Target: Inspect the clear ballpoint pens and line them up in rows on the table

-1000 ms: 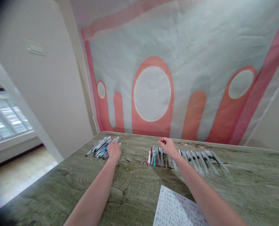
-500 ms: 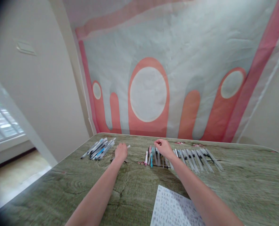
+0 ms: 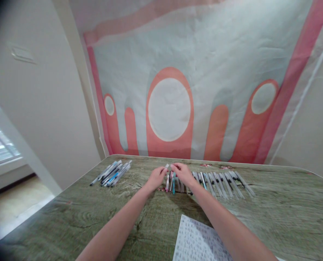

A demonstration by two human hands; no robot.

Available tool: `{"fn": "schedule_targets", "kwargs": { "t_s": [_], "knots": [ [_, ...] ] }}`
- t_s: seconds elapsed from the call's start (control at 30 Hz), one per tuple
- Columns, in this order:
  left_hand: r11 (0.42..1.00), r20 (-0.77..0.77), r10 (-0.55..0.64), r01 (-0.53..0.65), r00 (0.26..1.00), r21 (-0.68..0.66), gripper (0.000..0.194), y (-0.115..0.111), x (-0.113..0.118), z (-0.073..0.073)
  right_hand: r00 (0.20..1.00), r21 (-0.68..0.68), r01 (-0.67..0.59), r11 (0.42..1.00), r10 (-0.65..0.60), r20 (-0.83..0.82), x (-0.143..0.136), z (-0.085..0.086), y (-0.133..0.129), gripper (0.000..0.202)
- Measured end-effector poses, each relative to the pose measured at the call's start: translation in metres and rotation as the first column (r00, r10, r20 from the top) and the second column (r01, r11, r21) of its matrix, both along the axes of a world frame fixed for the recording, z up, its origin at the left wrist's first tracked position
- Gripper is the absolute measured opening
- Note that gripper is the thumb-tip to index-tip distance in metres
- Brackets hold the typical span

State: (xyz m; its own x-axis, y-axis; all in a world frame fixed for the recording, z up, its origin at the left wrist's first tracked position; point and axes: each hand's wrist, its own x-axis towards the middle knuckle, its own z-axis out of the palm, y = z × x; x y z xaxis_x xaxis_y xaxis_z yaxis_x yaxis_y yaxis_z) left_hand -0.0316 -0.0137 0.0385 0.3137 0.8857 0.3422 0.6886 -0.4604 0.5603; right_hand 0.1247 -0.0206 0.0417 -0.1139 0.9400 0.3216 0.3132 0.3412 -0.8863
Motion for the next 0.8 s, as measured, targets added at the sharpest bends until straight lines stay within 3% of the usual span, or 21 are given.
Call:
{"fn": "schedule_targets", "kwargs": {
  "t_s": [0.2, 0.43, 0.53, 0.6, 0.7, 0.8],
  "knots": [
    [0.997, 0.038, -0.072, 0.071, 0.997, 0.018, 0.04, -0.01, 0.009, 0.002, 0.998, -0.059, -0.029, 0.998, 0.026, -0.055, -0.006, 0.004, -0.007, 0.042],
    [0.996, 0.075, -0.083, 0.086, 0.994, -0.039, 0.044, -0.003, 0.002, 0.0, 0.996, -0.102, -0.009, 0.995, -0.001, -0.09, -0.007, 0.002, 0.006, 0.041],
    [0.984, 0.133, 0.016, 0.009, 0.991, -0.181, 0.041, 0.005, -0.005, -0.008, 0.992, -0.114, 0.033, 0.993, -0.047, -0.119, -0.006, 0.003, 0.021, 0.036],
    [0.941, 0.231, 0.143, -0.06, 0.962, -0.333, 0.035, 0.011, -0.011, -0.015, 0.993, -0.137, 0.048, 0.989, -0.062, -0.098, -0.007, 0.003, 0.031, 0.03],
    [0.867, 0.319, 0.274, -0.09, 0.907, -0.489, 0.03, 0.019, -0.018, -0.024, 0.998, -0.157, 0.014, 0.988, -0.005, 0.064, -0.012, 0.001, 0.045, 0.027],
    [0.85, 0.355, 0.298, -0.077, 0.886, -0.521, 0.029, 0.023, -0.023, -0.029, 0.951, -0.095, -0.038, 0.995, 0.066, 0.303, -0.021, -0.005, 0.055, 0.023]
  ]
}}
